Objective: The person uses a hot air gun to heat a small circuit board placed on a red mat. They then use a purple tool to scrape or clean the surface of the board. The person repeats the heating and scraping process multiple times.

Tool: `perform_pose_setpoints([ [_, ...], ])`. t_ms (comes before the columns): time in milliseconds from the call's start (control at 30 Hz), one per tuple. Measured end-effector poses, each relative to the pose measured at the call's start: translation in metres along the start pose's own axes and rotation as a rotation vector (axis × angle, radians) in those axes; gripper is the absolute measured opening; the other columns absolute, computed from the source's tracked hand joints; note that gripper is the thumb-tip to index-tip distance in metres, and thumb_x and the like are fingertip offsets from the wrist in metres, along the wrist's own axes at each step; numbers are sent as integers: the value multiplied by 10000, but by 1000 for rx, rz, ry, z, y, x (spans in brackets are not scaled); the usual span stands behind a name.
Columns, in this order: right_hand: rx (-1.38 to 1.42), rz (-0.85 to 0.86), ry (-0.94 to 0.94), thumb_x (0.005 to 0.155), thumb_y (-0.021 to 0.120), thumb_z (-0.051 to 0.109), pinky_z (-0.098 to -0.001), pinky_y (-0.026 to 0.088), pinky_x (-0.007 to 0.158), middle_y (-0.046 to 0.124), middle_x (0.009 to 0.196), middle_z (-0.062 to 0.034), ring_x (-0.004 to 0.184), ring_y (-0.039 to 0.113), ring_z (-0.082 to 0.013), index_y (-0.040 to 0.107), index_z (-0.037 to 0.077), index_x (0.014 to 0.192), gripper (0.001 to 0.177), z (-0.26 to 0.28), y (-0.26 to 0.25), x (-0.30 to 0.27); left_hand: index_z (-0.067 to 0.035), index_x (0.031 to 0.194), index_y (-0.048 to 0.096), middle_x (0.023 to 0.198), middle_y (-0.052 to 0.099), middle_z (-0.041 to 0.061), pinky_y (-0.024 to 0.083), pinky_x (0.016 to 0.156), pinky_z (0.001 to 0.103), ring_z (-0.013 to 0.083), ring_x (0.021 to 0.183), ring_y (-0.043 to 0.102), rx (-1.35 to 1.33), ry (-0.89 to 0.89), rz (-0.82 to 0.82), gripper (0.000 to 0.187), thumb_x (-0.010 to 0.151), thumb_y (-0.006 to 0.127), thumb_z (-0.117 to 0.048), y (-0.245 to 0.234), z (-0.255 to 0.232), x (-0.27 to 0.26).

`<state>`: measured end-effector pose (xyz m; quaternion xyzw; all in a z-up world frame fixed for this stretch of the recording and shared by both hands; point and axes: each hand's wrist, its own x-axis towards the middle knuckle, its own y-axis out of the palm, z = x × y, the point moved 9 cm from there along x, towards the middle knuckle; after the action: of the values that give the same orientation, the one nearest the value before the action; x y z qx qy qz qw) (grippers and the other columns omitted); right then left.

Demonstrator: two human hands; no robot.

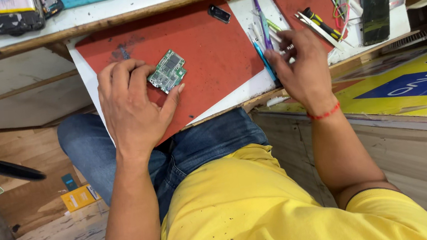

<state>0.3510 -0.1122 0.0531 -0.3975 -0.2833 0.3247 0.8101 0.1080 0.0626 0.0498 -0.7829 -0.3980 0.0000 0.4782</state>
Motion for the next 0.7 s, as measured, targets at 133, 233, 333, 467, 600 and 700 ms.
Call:
perform_pose_setpoints([
  [133,-95,-21,-29,952,745,117,-420,533,714,684,884,-149,760,663,-297,708,-28,1098,208,-25,16,16,-36,1096,724,1184,623,110,438,1026,454,332,1175,529,12,6,-5,496,789,938,-361,1,0,0],
  [233,-121,9,1,1004,613,84,-422,528,750,682,875,-173,806,663,-322,698,-28,1066,154,-45,10,23,-38,1100,729,1187,626,102,442,1023,452,324,1175,531,20,1,-5,498,792,938,-368,1,1,-1],
  [333,-57,65,102,1004,530,71,-389,487,712,644,827,-166,758,609,-282,668,-40,1051,184,-60,-9,14,-39,1112,731,1193,623,100,443,1026,451,320,1178,531,5,7,-6,497,804,939,-369,2,2,0],
  [467,187,214,253,1096,493,146,-310,423,643,565,771,-89,708,503,-140,653,-14,1056,230,-55,-11,-18,-38,1119,735,1196,617,98,441,1027,449,317,1182,530,-4,-4,-7,498,808,938,-369,3,4,-2],
  [600,430,375,362,1123,483,224,-273,328,576,463,699,-29,645,393,-90,667,1,1012,310,-31,19,-31,-54,1095,754,1189,617,85,443,1011,447,310,1179,529,-19,2,-13,466,792,938,-356,2,4,-1],
  [700,358,392,173,1127,496,182,-268,485,670,620,760,-25,713,567,-102,663,-15,1055,268,9,37,-17,-64,1074,770,1163,621,75,446,967,453,306,1155,528,-11,-4,-29,456,766,942,-354,0,4,-2],
])
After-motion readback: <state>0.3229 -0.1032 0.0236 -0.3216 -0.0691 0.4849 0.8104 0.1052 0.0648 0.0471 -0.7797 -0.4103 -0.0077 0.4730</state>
